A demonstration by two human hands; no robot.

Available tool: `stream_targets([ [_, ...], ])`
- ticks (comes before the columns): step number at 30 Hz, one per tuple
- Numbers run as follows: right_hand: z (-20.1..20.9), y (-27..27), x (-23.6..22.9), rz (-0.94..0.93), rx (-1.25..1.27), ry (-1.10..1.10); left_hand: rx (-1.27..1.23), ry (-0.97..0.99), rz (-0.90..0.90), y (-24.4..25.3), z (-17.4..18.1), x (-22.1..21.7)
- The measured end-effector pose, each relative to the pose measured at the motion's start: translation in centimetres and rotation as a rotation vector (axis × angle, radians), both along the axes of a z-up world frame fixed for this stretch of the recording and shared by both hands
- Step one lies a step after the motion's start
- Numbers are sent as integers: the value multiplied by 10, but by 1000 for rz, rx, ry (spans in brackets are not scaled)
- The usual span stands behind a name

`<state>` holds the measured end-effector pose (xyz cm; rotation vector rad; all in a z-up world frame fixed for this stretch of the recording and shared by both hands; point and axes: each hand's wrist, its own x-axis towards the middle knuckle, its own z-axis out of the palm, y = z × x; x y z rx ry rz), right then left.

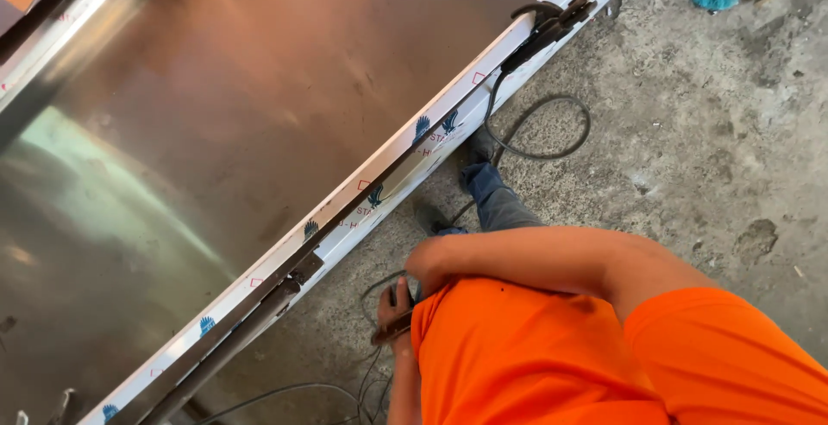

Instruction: The person welds a corner of a stainless steel frame using a welding torch, then wipes the weld area with a cloth. They adjust the frame and use a hammer to tap along the edge, then flip the frame over to inspect the other side.

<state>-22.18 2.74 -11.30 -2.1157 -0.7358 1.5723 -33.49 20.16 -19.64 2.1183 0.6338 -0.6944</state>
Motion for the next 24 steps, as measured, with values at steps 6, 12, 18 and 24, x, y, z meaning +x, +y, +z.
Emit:
stream_targets([
  [6, 24, 16, -3, 159, -1, -241, -352, -124, 129, 1, 28, -4],
  [12, 37, 10, -5, 158, -100, -170, -201, 24, 69, -13, 67, 6],
  [18, 30, 2, -19, 145, 54, -338, -52, -519, -314, -19, 19, -10],
  [24, 20, -5, -16, 93, 144, -402, -37, -131, -166, -19, -17, -13],
])
